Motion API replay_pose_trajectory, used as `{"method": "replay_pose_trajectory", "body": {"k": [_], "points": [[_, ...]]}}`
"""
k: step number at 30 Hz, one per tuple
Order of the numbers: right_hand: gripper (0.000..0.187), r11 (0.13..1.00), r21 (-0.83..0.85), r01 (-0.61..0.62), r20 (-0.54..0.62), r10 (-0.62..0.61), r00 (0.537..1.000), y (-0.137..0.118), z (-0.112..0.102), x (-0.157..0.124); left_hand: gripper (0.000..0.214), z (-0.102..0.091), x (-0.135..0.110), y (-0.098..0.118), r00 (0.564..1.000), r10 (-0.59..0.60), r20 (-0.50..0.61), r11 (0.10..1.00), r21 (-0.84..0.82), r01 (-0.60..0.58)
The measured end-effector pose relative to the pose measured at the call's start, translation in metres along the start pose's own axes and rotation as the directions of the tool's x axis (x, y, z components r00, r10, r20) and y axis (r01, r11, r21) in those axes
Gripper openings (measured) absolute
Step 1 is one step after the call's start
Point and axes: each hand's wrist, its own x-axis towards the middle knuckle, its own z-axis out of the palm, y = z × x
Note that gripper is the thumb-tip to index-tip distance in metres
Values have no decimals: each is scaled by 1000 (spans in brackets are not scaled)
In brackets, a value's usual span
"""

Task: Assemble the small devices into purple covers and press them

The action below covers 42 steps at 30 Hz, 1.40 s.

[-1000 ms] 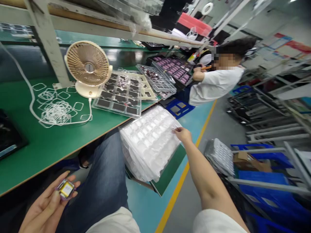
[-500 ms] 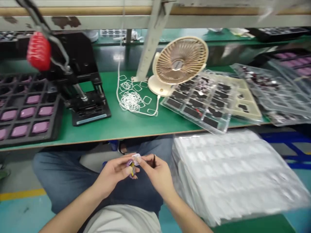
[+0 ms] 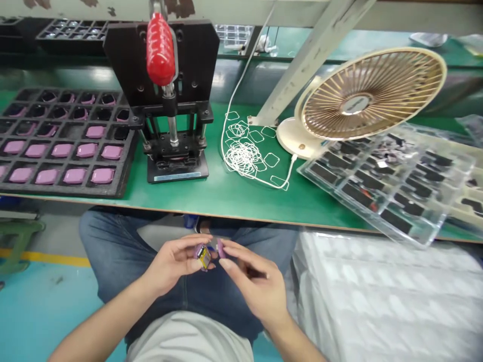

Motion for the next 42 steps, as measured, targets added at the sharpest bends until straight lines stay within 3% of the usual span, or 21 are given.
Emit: {"method": "replay_pose_trajectory", "body": {"k": [3, 6, 13, 20, 24, 27, 29, 32, 34, 38, 42], "points": [[24, 909, -262, 325, 89, -313, 946, -10, 2, 0, 48, -1, 0, -2, 994, 75, -83, 994, 90, -67], [27, 854, -305, 422, 120, -404, 907, -10, 8, 1, 50, 0, -1, -5, 986, 132, -102, 986, 121, -119], [29, 834, -289, 470, 146, -447, 882, -5, 13, 2, 54, 2, -2, -5, 981, 145, -132, 981, 146, -125], [54, 773, -346, 531, 225, -481, 847, 3, 14, 0, 55, 3, 2, -6, 971, 147, -188, 982, 143, -121], [62, 740, -430, 517, 247, -455, 856, 10, 18, -3, 51, 6, 4, -6, 966, 158, -203, 980, 148, -130], [56, 715, -456, 530, 195, -501, 843, 13, 23, -1, 45, 11, 3, -7, 956, 234, -176, 962, 182, -202], [47, 726, -440, 528, 163, -514, 842, 11, 26, 4, 37, 13, 3, -7, 938, 271, -217, 951, 210, -227], [30, 802, -417, 428, 121, -417, 901, 2, 26, 12, 26, 13, 3, -6, 919, 258, -297, 962, 167, -217], [18, 819, -425, 385, 191, -335, 923, -5, 24, 18, 24, 12, 3, -3, 912, 274, -306, 961, 135, -243], [16, 754, -431, 495, 405, -329, 853, -10, 20, 22, 19, 10, 5, -1, 915, 315, -254, 948, 139, -288], [20, 759, -356, 545, 397, -404, 824, -7, 25, 22, 18, 12, 5, -3, 904, 352, -241, 935, 126, -331]]}}
